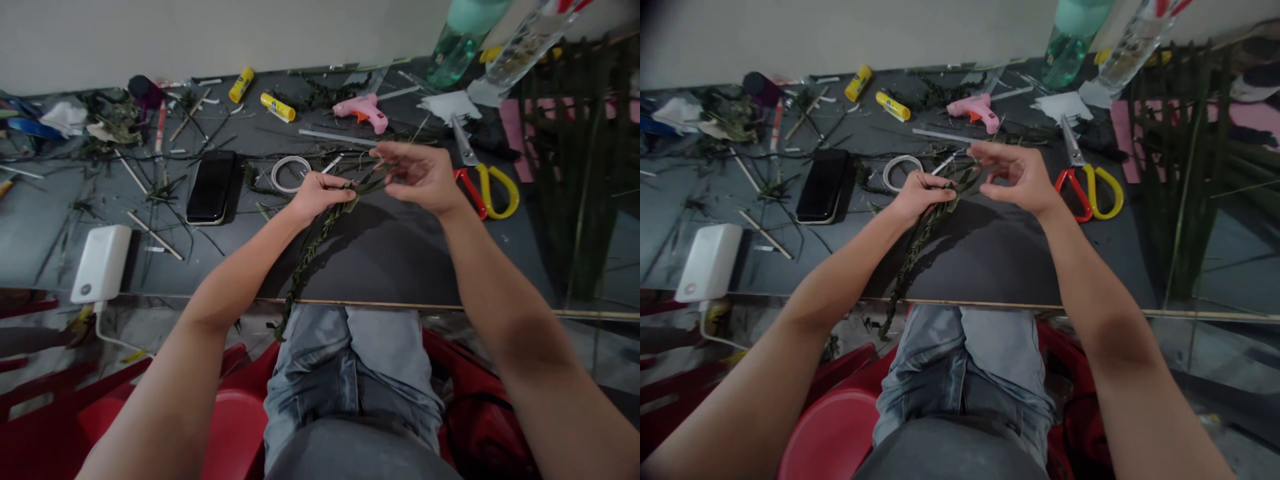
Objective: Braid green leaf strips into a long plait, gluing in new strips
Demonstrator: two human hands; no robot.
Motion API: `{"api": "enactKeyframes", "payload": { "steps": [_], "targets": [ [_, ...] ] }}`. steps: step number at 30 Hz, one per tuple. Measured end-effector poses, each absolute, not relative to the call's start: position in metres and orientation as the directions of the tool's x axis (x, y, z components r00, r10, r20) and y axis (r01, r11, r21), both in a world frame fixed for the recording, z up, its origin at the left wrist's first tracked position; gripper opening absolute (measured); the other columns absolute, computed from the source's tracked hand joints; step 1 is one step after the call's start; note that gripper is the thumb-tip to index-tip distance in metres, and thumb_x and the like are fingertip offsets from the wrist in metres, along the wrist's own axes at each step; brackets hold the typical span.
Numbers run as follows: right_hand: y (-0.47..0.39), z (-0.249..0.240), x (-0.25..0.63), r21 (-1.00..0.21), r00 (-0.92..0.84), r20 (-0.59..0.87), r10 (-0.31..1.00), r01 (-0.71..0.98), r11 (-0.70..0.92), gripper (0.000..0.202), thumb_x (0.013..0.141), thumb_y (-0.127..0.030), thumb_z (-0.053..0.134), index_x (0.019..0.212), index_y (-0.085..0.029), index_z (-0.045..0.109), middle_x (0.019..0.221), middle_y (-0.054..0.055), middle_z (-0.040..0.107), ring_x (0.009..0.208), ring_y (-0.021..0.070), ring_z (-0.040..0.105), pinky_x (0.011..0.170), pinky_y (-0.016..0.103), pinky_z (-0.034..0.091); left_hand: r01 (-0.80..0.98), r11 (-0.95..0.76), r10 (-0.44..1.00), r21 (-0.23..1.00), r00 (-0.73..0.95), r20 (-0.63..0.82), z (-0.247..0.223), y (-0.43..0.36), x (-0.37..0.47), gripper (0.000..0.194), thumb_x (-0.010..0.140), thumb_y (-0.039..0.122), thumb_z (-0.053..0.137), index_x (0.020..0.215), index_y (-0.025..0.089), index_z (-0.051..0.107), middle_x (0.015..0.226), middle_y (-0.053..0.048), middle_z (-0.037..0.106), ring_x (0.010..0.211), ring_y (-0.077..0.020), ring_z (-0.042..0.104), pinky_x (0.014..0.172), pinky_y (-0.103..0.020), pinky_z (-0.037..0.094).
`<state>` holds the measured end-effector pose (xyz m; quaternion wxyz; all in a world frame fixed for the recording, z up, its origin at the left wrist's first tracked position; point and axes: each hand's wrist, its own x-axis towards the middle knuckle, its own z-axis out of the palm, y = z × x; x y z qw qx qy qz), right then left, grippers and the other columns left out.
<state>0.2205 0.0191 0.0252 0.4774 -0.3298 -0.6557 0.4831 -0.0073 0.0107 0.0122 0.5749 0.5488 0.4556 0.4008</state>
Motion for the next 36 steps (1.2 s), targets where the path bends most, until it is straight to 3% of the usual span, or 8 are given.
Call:
{"api": "enactKeyframes", "payload": {
  "steps": [5,9,12,18,23,30,33,36],
  "targets": [
    [0.017,0.026,0.217,-0.960,-0.354,0.280,0.892,-0.114,0.256,0.046,0.061,-0.036,0.093,0.104,-0.026,0.079,0.104,0.005,0.079,0.103,0.0264,0.075,0.094,0.045,0.064,0.071,0.102,0.943,0.992,0.312,-0.119,0.009,0.013,-0.011,0.012,0.067,0.023,0.089,0.073,0.016,0.081,0.061,-0.006,0.071,0.065,-0.0195,0.072,0.065,-0.033,0.059],
    [0.015,0.030,0.218,-0.972,-0.340,0.232,0.911,-0.057,0.226,0.039,0.061,-0.036,0.092,0.097,-0.029,0.080,0.101,0.003,0.080,0.104,0.0281,0.075,0.084,0.044,0.067,0.072,0.155,0.904,0.985,0.392,-0.171,0.009,0.009,-0.008,0.012,0.067,0.026,0.088,0.070,0.017,0.080,0.061,-0.006,0.072,0.061,-0.0174,0.071,0.062,-0.030,0.059],
    [0.016,0.031,0.220,-0.983,-0.397,0.183,0.899,-0.063,0.172,0.042,0.063,-0.033,0.090,0.103,-0.028,0.080,0.106,0.004,0.080,0.102,0.0283,0.076,0.077,0.041,0.067,0.035,0.190,0.893,0.981,0.408,-0.187,0.009,0.005,-0.003,0.012,0.068,0.028,0.087,0.072,0.018,0.081,0.061,-0.004,0.072,0.057,-0.0143,0.069,0.058,-0.027,0.057],
    [0.024,0.013,0.207,-0.986,-0.284,0.078,0.956,-0.162,0.032,0.030,0.073,-0.025,0.079,0.103,-0.026,0.078,0.110,0.003,0.079,0.096,0.0234,0.077,0.080,0.039,0.067,-0.049,0.049,0.987,0.998,0.154,-0.041,0.004,-0.002,0.009,0.022,0.068,0.020,0.083,0.090,0.018,0.083,0.079,-0.002,0.080,0.065,-0.0114,0.069,0.066,-0.026,0.059],
    [0.028,0.002,0.200,-0.973,-0.252,0.027,0.967,-0.227,-0.032,0.019,0.077,-0.032,0.077,0.093,-0.023,0.078,0.095,0.003,0.079,0.081,0.0207,0.076,0.076,0.038,0.068,0.092,-0.117,0.993,0.989,-0.001,0.118,0.005,-0.010,0.014,0.021,0.073,0.018,0.078,0.094,0.019,0.084,0.086,-0.002,0.081,0.073,-0.0134,0.071,0.071,-0.027,0.059],
    [0.028,0.001,0.198,-0.974,-0.242,0.102,0.965,-0.223,0.047,0.044,0.063,-0.055,0.092,0.091,-0.026,0.077,0.086,0.000,0.077,0.075,0.0161,0.074,0.067,0.030,0.065,-0.071,0.021,1.000,0.997,0.023,-0.020,-0.001,-0.005,0.013,0.023,0.071,0.022,0.083,0.094,0.020,0.083,0.084,-0.001,0.081,0.072,-0.0123,0.071,0.071,-0.027,0.060],
    [0.026,0.001,0.194,-0.975,-0.234,0.096,0.968,-0.218,0.044,0.050,0.052,-0.054,0.097,0.088,-0.025,0.077,0.083,0.000,0.076,0.066,0.0131,0.070,0.057,0.024,0.061,-0.128,0.055,0.998,0.990,0.030,-0.051,-0.002,-0.003,0.012,0.023,0.069,0.021,0.085,0.092,0.021,0.083,0.090,-0.002,0.082,0.077,-0.0136,0.073,0.076,-0.029,0.062],
    [0.023,0.001,0.190,-0.987,-0.254,0.108,0.961,-0.145,0.073,0.046,0.054,-0.052,0.097,0.082,-0.022,0.076,0.077,0.001,0.073,0.058,0.0111,0.063,0.042,0.020,0.050,-0.125,0.058,0.997,0.991,0.060,-0.051,0.000,-0.004,0.012,0.024,0.069,0.021,0.087,0.093,0.021,0.083,0.090,-0.003,0.082,0.082,-0.0163,0.075,0.081,-0.033,0.063]
  ]
}}
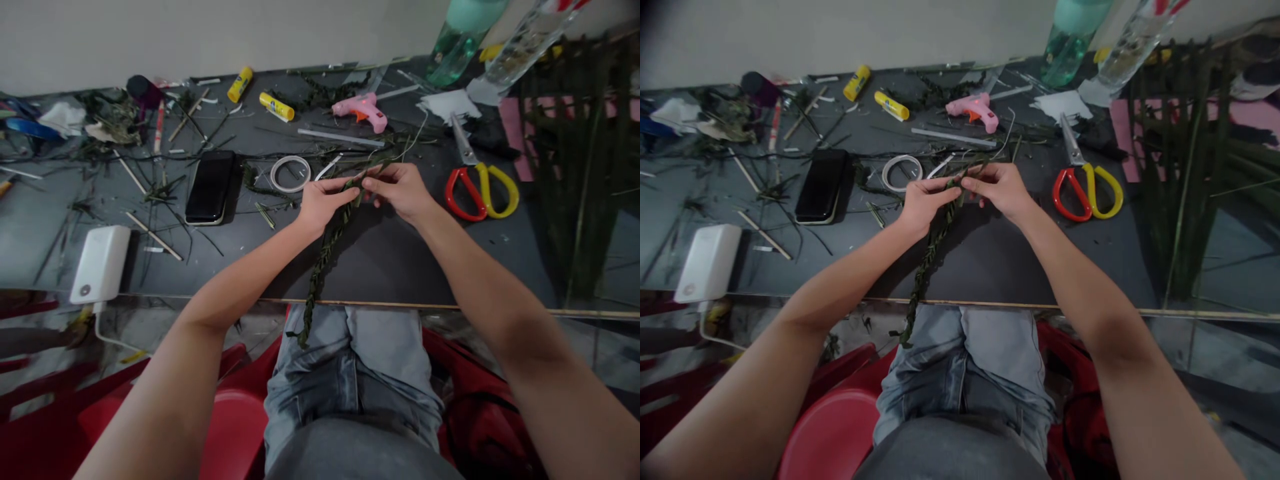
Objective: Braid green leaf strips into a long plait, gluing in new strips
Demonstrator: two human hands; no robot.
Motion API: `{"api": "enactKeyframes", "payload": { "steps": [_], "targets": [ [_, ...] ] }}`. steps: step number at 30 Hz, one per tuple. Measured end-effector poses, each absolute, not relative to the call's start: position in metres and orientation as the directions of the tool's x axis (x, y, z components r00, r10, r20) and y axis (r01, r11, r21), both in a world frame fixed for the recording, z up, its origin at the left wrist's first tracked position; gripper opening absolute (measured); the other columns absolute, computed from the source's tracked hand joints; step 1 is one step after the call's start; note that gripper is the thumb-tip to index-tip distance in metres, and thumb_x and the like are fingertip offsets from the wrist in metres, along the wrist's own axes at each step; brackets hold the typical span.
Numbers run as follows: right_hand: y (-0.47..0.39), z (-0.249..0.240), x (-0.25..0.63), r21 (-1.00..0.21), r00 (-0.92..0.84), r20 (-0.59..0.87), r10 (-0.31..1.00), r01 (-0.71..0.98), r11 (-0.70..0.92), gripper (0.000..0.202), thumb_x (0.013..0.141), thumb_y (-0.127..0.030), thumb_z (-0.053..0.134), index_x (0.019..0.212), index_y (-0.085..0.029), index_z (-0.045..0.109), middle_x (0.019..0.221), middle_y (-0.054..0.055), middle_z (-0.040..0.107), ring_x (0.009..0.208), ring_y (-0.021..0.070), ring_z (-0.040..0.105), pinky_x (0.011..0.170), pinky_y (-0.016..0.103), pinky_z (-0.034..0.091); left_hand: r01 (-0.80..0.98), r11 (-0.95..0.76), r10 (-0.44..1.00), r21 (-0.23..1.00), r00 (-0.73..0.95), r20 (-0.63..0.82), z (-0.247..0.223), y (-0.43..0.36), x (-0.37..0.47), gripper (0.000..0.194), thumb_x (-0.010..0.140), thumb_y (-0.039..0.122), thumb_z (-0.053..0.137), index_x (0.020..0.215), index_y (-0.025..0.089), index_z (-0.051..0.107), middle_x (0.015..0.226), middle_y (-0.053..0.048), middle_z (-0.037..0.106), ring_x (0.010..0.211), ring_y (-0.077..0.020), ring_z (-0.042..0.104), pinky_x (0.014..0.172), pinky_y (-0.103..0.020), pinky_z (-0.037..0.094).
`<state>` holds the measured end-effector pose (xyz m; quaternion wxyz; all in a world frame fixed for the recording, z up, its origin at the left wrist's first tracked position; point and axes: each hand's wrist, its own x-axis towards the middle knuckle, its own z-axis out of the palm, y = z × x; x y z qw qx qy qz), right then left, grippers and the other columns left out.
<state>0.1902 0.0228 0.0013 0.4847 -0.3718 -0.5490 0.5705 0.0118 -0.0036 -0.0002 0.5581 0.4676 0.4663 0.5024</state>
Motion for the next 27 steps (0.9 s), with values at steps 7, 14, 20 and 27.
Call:
{"api": "enactKeyframes", "payload": {
  "steps": [7,14,20,27],
  "targets": [
    [0.022,-0.004,0.192,-0.991,-0.249,0.135,0.959,-0.016,0.136,0.039,0.067,-0.051,0.092,0.074,-0.020,0.069,0.065,0.002,0.064,0.055,0.0127,0.057,0.041,0.025,0.045,-0.109,0.016,0.988,0.994,0.155,0.002,0.002,-0.006,0.012,0.026,0.068,0.019,0.086,0.095,0.020,0.083,0.094,-0.004,0.082,0.087,-0.0176,0.076,0.090,-0.036,0.063],
    [0.024,-0.003,0.194,-0.988,-0.265,0.154,0.952,-0.017,0.155,0.043,0.059,-0.054,0.094,0.075,-0.020,0.073,0.064,0.001,0.063,0.053,0.0117,0.053,0.040,0.025,0.043,-0.037,-0.044,0.994,0.998,0.103,0.048,-0.003,-0.003,0.011,0.022,0.074,0.023,0.083,0.096,0.019,0.083,0.097,-0.005,0.082,0.087,-0.0159,0.076,0.087,-0.031,0.062],
    [0.025,-0.006,0.193,-0.988,-0.279,0.147,0.949,0.008,0.155,0.044,0.058,-0.054,0.095,0.075,-0.020,0.072,0.068,0.002,0.066,0.055,0.0123,0.054,0.041,0.025,0.046,-0.055,-0.038,0.998,0.998,0.042,0.040,-0.002,-0.004,0.013,0.019,0.074,0.021,0.083,0.093,0.020,0.083,0.099,-0.004,0.082,0.092,-0.0170,0.077,0.090,-0.032,0.062],
    [0.018,-0.014,0.176,-0.982,-0.195,0.187,0.963,-0.034,0.184,0.061,0.060,-0.074,0.085,0.091,-0.024,0.070,0.089,0.004,0.074,0.073,0.0180,0.067,0.048,0.027,0.057,-0.077,-0.140,0.990,0.987,-0.022,0.139,-0.010,0.002,0.011,0.018,0.076,0.024,0.083,0.094,0.021,0.083,0.099,-0.003,0.083,0.090,-0.0168,0.077,0.088,-0.032,0.063]
  ]
}}
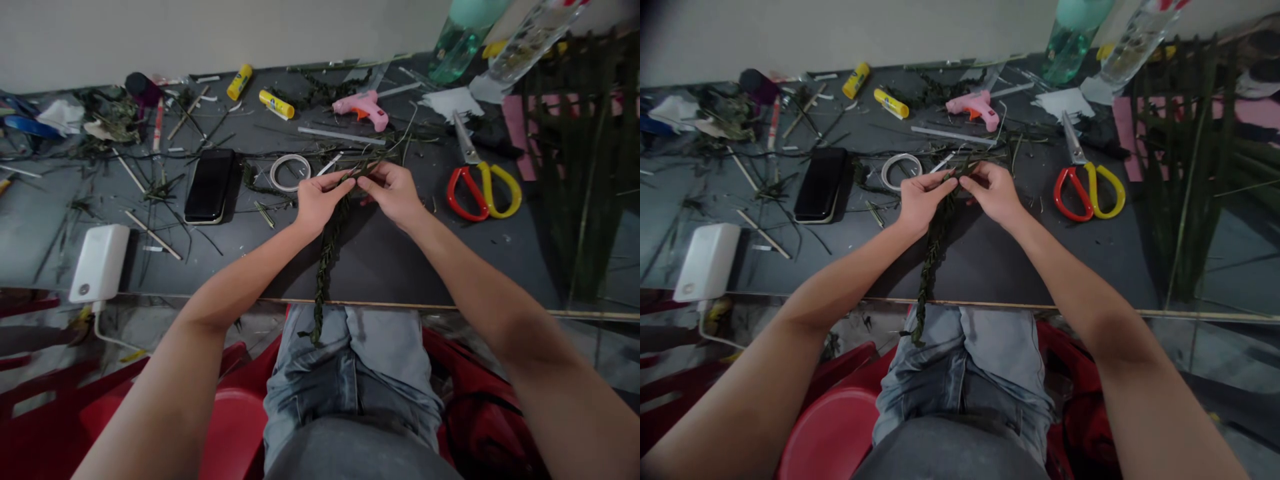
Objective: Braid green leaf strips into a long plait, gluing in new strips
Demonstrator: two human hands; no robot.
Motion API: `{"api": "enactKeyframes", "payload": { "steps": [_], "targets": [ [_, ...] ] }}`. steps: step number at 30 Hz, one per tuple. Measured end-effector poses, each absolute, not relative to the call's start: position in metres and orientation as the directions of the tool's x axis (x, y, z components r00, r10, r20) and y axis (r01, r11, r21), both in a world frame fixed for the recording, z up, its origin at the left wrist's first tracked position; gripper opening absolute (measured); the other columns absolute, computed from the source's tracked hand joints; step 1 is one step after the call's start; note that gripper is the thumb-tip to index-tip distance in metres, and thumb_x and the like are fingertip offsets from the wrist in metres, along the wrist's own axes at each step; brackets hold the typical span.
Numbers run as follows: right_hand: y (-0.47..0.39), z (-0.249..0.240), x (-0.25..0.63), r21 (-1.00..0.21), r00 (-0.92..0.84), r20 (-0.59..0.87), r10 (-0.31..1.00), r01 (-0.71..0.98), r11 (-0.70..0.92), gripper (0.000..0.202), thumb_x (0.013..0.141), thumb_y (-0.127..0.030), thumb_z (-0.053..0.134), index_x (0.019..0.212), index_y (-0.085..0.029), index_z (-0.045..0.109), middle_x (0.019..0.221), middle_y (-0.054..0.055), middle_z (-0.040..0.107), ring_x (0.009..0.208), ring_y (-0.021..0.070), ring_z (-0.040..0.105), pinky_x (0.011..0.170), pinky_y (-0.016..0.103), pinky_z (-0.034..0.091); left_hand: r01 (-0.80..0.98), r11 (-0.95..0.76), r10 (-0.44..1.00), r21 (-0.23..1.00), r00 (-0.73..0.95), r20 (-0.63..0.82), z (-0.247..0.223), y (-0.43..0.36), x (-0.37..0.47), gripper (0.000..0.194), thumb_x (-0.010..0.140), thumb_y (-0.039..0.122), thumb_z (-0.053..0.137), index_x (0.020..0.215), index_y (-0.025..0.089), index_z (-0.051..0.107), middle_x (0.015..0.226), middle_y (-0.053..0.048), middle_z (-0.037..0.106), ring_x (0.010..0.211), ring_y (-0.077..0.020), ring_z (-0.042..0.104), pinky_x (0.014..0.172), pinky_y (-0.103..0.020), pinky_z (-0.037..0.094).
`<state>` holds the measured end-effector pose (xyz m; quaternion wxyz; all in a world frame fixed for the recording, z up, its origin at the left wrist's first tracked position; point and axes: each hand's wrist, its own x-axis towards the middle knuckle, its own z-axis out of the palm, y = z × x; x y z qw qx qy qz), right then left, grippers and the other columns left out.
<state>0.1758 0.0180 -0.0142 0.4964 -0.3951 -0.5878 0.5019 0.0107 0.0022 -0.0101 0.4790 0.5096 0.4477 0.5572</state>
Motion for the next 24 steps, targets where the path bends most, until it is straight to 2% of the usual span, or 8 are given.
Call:
{"api": "enactKeyframes", "payload": {
  "steps": [2,4,9,11,14,19,24],
  "targets": [
    [0.017,-0.017,0.173,-0.985,-0.203,0.171,0.964,-0.001,0.174,0.065,0.063,-0.077,0.081,0.096,-0.024,0.066,0.093,0.006,0.074,0.072,0.0187,0.068,0.050,0.030,0.059,-0.055,-0.171,0.985,0.984,-0.031,0.170,-0.013,0.004,0.010,0.017,0.077,0.023,0.082,0.094,0.021,0.083,0.098,-0.003,0.083,0.089,-0.0173,0.078,0.086,-0.032,0.063],
    [0.017,-0.020,0.172,-0.983,-0.195,0.156,0.968,0.068,0.172,0.060,0.069,-0.074,0.080,0.096,-0.023,0.064,0.091,0.006,0.074,0.068,0.0191,0.068,0.053,0.034,0.061,-0.024,-0.183,0.982,0.983,-0.043,0.182,-0.016,0.005,0.010,0.017,0.078,0.022,0.080,0.095,0.021,0.083,0.098,-0.003,0.083,0.089,-0.0174,0.078,0.085,-0.031,0.063],
    [0.009,-0.012,0.175,-0.930,-0.142,0.186,0.972,0.293,0.221,0.026,0.086,-0.041,0.076,0.082,-0.020,0.060,0.077,0.006,0.070,0.060,0.0199,0.066,0.056,0.038,0.058,0.014,-0.193,0.980,0.981,-0.051,0.194,-0.016,0.008,0.008,0.018,0.077,0.020,0.081,0.095,0.021,0.083,0.097,-0.003,0.083,0.088,-0.0173,0.078,0.084,-0.031,0.063],
    [0.003,-0.003,0.176,-0.843,-0.160,0.264,0.951,0.441,0.309,0.021,0.089,-0.031,0.070,0.074,-0.020,0.060,0.072,0.005,0.068,0.063,0.0202,0.065,0.063,0.038,0.055,0.008,-0.198,0.980,0.980,-0.032,0.198,-0.016,0.009,0.006,0.019,0.077,0.020,0.081,0.095,0.020,0.083,0.096,-0.003,0.083,0.086,-0.0172,0.078,0.084,-0.031,0.063],
    [-0.003,0.009,0.178,-0.659,-0.246,0.346,0.905,0.623,0.421,0.026,0.090,-0.022,0.063,0.064,-0.019,0.057,0.066,0.003,0.063,0.066,0.0187,0.061,0.068,0.034,0.047,-0.004,-0.187,0.982,0.982,0.000,0.187,-0.017,0.011,0.005,0.020,0.077,0.020,0.082,0.097,0.020,0.083,0.097,-0.003,0.083,0.085,-0.0168,0.078,0.084,-0.032,0.063],
    [-0.003,0.015,0.181,-0.546,-0.334,0.344,0.878,0.689,0.476,0.023,0.090,-0.017,0.061,0.067,-0.018,0.059,0.070,0.005,0.066,0.068,0.0185,0.060,0.067,0.032,0.038,-0.023,-0.192,0.981,0.981,0.020,0.192,-0.015,0.011,0.005,0.021,0.073,0.018,0.083,0.094,0.021,0.083,0.097,-0.003,0.083,0.088,-0.0172,0.077,0.086,-0.032,0.063],
    [-0.005,0.013,0.180,-0.560,-0.332,0.329,0.884,0.685,0.466,0.024,0.093,-0.020,0.061,0.069,-0.018,0.064,0.072,0.006,0.069,0.071,0.0207,0.064,0.070,0.034,0.042,-0.017,-0.196,0.981,0.980,0.010,0.196,-0.010,0.010,0.005,0.019,0.070,0.017,0.085,0.088,0.019,0.083,0.095,-0.004,0.082,0.085,-0.0177,0.076,0.083,-0.033,0.062]
  ]
}}
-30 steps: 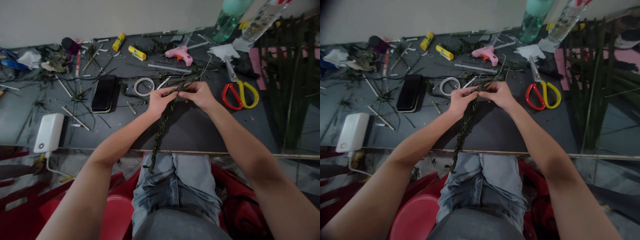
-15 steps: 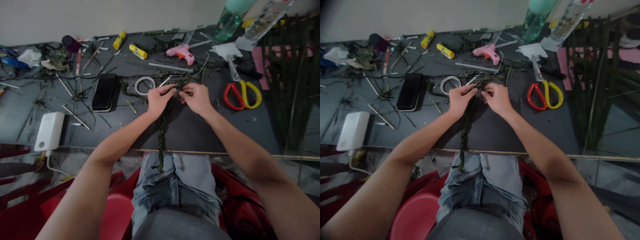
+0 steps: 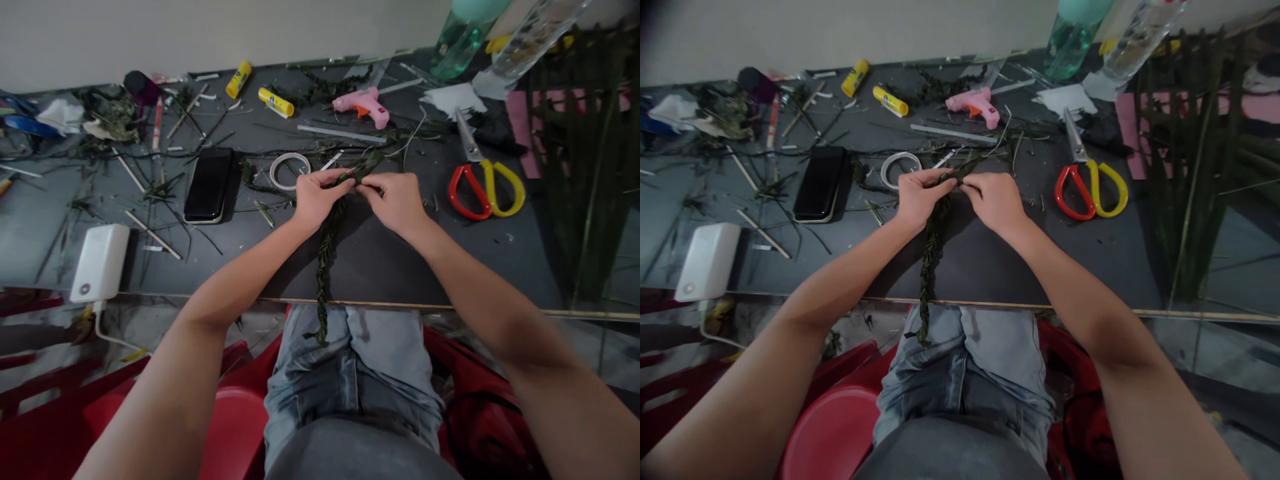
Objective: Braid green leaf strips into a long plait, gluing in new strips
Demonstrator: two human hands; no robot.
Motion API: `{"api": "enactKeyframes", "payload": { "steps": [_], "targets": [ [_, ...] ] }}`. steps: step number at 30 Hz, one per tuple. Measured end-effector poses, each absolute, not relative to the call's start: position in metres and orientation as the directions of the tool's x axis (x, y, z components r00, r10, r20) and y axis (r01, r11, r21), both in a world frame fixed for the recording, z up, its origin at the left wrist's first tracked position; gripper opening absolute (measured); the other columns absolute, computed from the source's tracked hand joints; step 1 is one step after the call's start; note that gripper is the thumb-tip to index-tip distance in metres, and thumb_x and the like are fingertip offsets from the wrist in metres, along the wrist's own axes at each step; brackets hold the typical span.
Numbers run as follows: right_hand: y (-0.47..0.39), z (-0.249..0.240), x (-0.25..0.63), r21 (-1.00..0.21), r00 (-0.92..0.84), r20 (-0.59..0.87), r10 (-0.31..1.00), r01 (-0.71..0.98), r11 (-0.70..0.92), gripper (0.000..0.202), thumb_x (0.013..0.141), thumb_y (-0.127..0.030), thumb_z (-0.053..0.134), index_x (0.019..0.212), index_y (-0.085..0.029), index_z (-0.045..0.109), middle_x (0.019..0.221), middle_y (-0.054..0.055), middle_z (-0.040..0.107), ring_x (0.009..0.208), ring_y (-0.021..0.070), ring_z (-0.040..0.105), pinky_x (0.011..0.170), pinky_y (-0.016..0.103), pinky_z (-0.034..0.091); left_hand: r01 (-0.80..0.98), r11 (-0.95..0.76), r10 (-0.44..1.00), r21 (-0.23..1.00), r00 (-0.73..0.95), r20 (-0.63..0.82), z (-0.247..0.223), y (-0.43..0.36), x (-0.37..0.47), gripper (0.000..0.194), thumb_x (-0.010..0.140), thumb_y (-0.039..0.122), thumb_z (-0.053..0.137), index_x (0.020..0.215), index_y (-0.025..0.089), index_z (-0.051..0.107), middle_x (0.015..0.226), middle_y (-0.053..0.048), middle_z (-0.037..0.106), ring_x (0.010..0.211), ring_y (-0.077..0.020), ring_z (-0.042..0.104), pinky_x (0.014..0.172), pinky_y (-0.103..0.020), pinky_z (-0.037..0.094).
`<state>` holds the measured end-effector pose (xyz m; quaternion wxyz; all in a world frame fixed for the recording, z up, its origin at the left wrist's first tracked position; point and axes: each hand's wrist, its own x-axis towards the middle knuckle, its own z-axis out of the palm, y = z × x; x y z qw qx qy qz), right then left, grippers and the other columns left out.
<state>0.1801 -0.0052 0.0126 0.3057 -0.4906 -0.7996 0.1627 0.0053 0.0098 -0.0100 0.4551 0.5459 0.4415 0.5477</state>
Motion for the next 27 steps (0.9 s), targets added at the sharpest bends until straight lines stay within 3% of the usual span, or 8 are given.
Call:
{"api": "enactKeyframes", "payload": {
  "steps": [2,4,7,9,12,15,21,27],
  "targets": [
    [-0.003,0.011,0.181,-0.631,-0.290,0.326,0.900,0.642,0.435,0.024,0.092,-0.028,0.066,0.070,-0.018,0.067,0.071,0.006,0.070,0.070,0.0207,0.065,0.070,0.035,0.047,-0.042,-0.174,0.985,0.984,-0.006,0.174,-0.009,0.010,0.006,0.018,0.069,0.017,0.086,0.087,0.019,0.083,0.093,-0.004,0.082,0.084,-0.0173,0.075,0.083,-0.033,0.062],
    [0.004,0.009,0.185,-0.752,-0.233,0.324,0.917,0.525,0.398,0.022,0.088,-0.041,0.074,0.083,-0.019,0.074,0.082,0.007,0.075,0.072,0.0207,0.067,0.068,0.036,0.052,-0.081,-0.139,0.990,0.987,-0.021,0.138,-0.008,0.010,0.007,0.017,0.069,0.018,0.086,0.085,0.019,0.083,0.089,-0.003,0.081,0.081,-0.0153,0.074,0.082,-0.032,0.061],
    [0.020,0.004,0.197,-0.901,-0.212,0.285,0.935,0.273,0.337,0.052,0.079,-0.062,0.078,0.115,-0.025,0.075,0.107,0.007,0.076,0.078,0.0206,0.071,0.062,0.034,0.058,-0.147,-0.053,0.999,0.988,0.003,0.054,-0.007,0.010,0.007,0.013,0.069,0.016,0.085,0.082,0.019,0.082,0.073,0.000,0.077,0.067,-0.0104,0.069,0.074,-0.027,0.058],
    [0.029,0.002,0.204,-0.939,-0.234,0.261,0.937,0.165,0.302,0.063,0.076,-0.072,0.076,0.122,-0.028,0.073,0.105,0.006,0.076,0.077,0.0206,0.073,0.060,0.034,0.059,-0.192,0.017,0.999,0.981,0.051,-0.007,-0.006,0.010,0.007,0.012,0.069,0.016,0.085,0.080,0.019,0.082,0.067,0.002,0.074,0.061,-0.0080,0.065,0.070,-0.025,0.056],
    [0.032,0.000,0.207,-0.951,-0.239,0.259,0.936,0.104,0.290,0.069,0.074,-0.078,0.074,0.120,-0.026,0.075,0.090,0.006,0.076,0.074,0.0217,0.074,0.061,0.035,0.061,-0.242,0.067,0.995,0.968,0.085,-0.048,-0.005,0.009,0.009,0.012,0.069,0.015,0.085,0.079,0.020,0.082,0.067,0.002,0.074,0.061,-0.0073,0.064,0.070,-0.024,0.055],
    [0.027,-0.001,0.201,-0.952,-0.254,0.254,0.933,0.106,0.288,0.070,0.070,-0.077,0.077,0.116,-0.025,0.075,0.092,0.005,0.076,0.075,0.0226,0.074,0.059,0.036,0.062,-0.265,0.068,0.995,0.962,0.086,-0.047,-0.006,0.009,0.010,0.012,0.069,0.017,0.086,0.080,0.020,0.082,0.070,0.002,0.075,0.064,-0.0081,0.066,0.072,-0.024,0.055],
    [0.020,-0.004,0.189,-0.941,-0.290,0.225,0.930,0.181,0.284,0.056,0.071,-0.075,0.078,0.087,-0.022,0.074,0.085,0.007,0.073,0.074,0.0218,0.068,0.053,0.035,0.059,-0.271,0.131,0.988,0.954,0.120,-0.101,-0.009,0.012,0.007,0.017,0.071,0.027,0.089,0.085,0.021,0.082,0.071,0.001,0.075,0.065,-0.0090,0.068,0.064,-0.022,0.053],
    [0.019,-0.003,0.185,-0.945,-0.254,0.218,0.942,0.185,0.268,0.055,0.070,-0.076,0.078,0.080,-0.023,0.069,0.076,0.005,0.069,0.068,0.0195,0.064,0.057,0.036,0.059,-0.226,0.092,0.985,0.970,0.164,-0.055,-0.013,0.015,0.004,0.023,0.068,0.038,0.092,0.083,0.023,0.082,0.070,0.001,0.075,0.061,-0.0100,0.067,0.055,-0.022,0.052]
  ]
}}
